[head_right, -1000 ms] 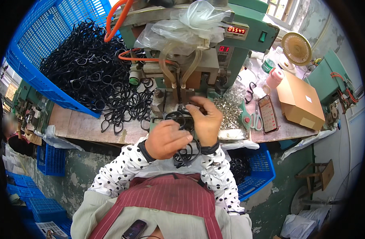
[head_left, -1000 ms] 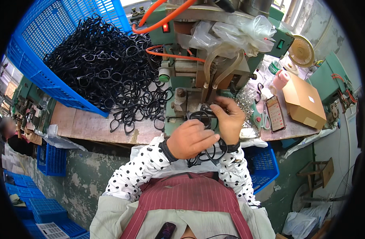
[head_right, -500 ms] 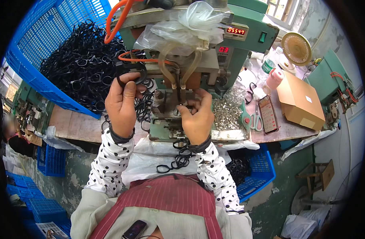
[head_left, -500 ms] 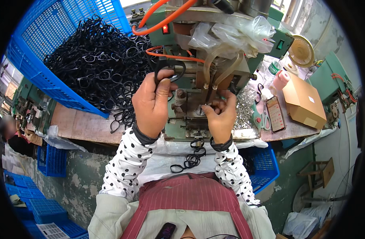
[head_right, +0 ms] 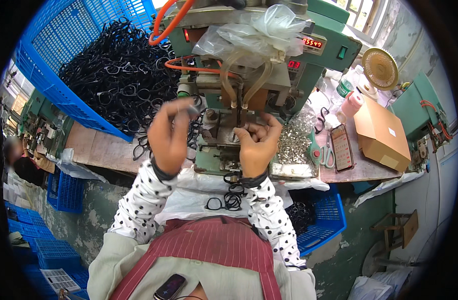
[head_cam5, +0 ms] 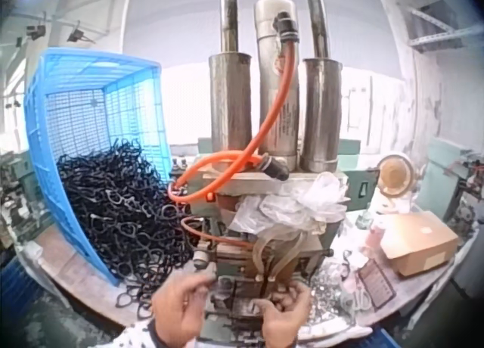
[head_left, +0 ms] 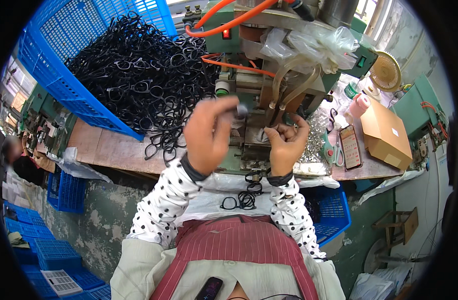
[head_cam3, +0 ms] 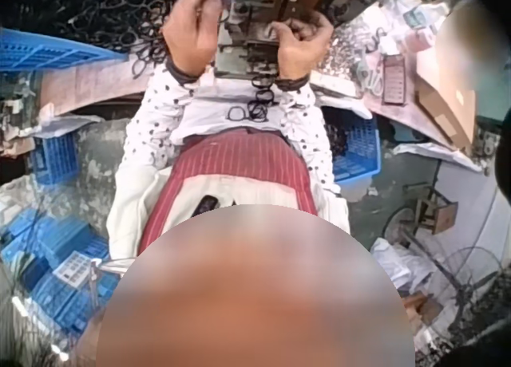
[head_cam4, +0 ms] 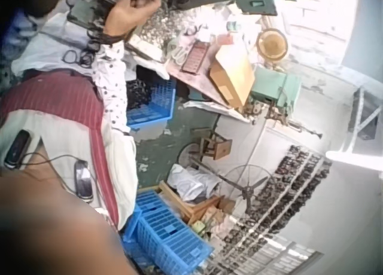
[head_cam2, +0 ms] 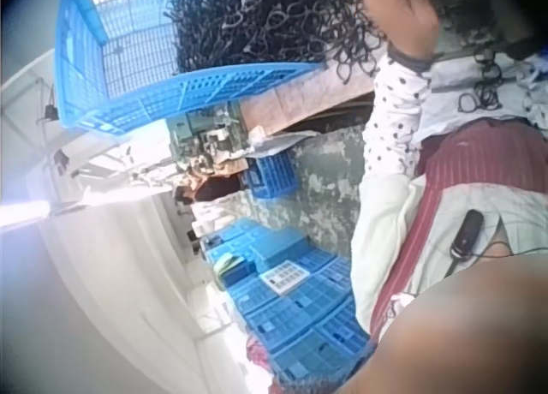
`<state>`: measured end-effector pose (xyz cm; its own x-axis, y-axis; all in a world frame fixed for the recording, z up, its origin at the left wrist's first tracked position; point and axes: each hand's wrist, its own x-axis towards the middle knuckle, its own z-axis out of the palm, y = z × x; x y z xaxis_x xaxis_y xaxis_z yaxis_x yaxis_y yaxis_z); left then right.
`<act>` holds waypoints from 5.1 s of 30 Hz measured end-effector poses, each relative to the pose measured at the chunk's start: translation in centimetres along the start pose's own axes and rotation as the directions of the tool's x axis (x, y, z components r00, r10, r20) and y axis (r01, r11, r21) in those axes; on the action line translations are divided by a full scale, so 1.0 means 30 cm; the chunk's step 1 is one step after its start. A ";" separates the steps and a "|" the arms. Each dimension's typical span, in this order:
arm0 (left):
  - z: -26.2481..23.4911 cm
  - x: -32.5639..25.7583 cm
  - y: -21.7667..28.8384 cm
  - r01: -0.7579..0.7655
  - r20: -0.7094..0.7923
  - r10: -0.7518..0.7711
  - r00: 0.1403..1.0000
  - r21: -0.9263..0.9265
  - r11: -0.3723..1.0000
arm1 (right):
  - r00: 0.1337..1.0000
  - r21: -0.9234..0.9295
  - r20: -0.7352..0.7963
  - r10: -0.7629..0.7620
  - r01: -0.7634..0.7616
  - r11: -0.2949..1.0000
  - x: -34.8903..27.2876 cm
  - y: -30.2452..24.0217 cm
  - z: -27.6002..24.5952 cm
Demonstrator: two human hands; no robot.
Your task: The person assembles eyeglasses by placing frames into a machine and inserting nose pads. They repeatedly pick up frames, position them in the machine, and add small metal components before moving the finished glasses aside.
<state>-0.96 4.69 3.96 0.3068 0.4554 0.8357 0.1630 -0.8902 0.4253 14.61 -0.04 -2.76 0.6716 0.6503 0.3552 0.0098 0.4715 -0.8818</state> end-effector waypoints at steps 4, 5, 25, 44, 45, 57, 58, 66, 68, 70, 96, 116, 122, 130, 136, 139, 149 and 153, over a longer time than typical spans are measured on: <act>0.102 -0.145 0.016 -0.320 0.209 0.362 0.909 -0.207 0.924 | 0.996 -0.116 0.078 0.051 -0.041 0.992 0.032 0.010 -0.050; 0.126 -0.162 0.022 -0.372 0.257 0.428 0.867 -0.241 0.897 | 0.996 -0.164 0.077 0.045 -0.032 0.986 0.056 -0.002 -0.078; 0.149 -0.188 -0.016 -0.362 0.423 0.409 0.808 -0.190 0.913 | 0.972 -0.947 0.168 -0.165 0.206 0.248 0.108 0.199 -0.502; -0.060 -0.448 -0.719 0.447 -0.128 -0.525 0.841 0.710 0.543 | 0.958 -0.797 -0.026 -0.286 0.153 0.585 0.095 0.236 -0.557; -0.073 -0.457 -0.729 0.334 -0.077 -0.412 0.908 0.728 0.598 | 0.956 -0.816 -0.010 -0.292 0.162 0.556 0.095 0.231 -0.552; 0.017 -0.167 -0.152 -0.294 0.052 0.290 0.956 0.208 0.933 | 0.994 -0.539 0.106 -0.029 0.082 0.838 0.082 0.058 -0.274; 0.046 -0.164 -0.115 -0.336 0.044 0.334 0.942 0.197 0.921 | 0.992 -0.450 0.125 0.018 0.040 0.892 0.079 0.019 -0.247; 0.160 -0.153 -0.012 -0.387 0.197 0.406 0.892 -0.129 0.913 | 0.965 -0.277 0.240 0.103 -0.033 0.960 0.033 -0.089 -0.121; 0.167 -0.161 -0.022 -0.394 0.189 0.420 0.888 -0.162 0.905 | 0.964 -0.179 0.194 0.181 -0.146 0.973 0.034 -0.079 -0.095; 0.168 -0.176 -0.030 -0.454 0.216 0.472 0.855 -0.130 0.881 | 0.963 -0.209 0.183 0.198 -0.158 0.965 0.047 -0.078 -0.075; 0.194 -0.201 -0.054 -0.398 0.341 0.480 0.808 -0.284 0.872 | 0.945 -0.886 0.134 -0.299 0.250 0.390 0.131 0.216 -0.524; -0.078 -0.428 -0.403 0.175 0.157 -0.352 0.923 0.643 0.746 | 0.960 -0.849 -0.099 -0.262 0.056 0.526 0.138 0.253 -0.532; -0.085 -0.247 -0.379 0.482 -0.118 -0.472 0.874 0.080 0.873 | 0.963 -0.855 -0.089 -0.254 0.057 0.515 0.138 0.227 -0.517; 0.080 -0.331 -0.580 0.480 -0.124 -0.464 0.877 0.202 0.854 | 1.000 -0.351 -0.002 -0.006 0.005 0.936 0.103 0.033 -0.260; 0.115 -0.397 -0.573 0.499 -0.110 -0.493 0.863 0.338 0.798 | 0.979 -0.337 0.195 0.056 0.014 0.941 0.040 -0.094 -0.151; 0.101 -0.373 -0.509 0.631 -0.138 -0.616 0.775 0.200 0.749 | 0.975 -0.351 0.187 0.123 -0.050 0.935 0.033 -0.078 -0.124; 0.024 -0.170 -0.114 0.036 -0.065 -0.026 0.998 0.153 0.988 | 0.986 -0.105 0.133 0.102 -0.088 0.991 0.036 -0.046 -0.034; 0.073 -0.153 -0.033 -0.386 0.136 0.397 0.908 -0.102 0.917 | 0.987 -0.103 0.132 0.090 -0.077 0.992 0.035 -0.040 -0.037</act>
<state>-0.48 3.51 -1.06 0.4703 0.0604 0.8804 -0.0648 -0.9926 0.1027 16.11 -0.59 -1.67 0.5661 0.7631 0.3118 0.0342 0.3562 -0.9338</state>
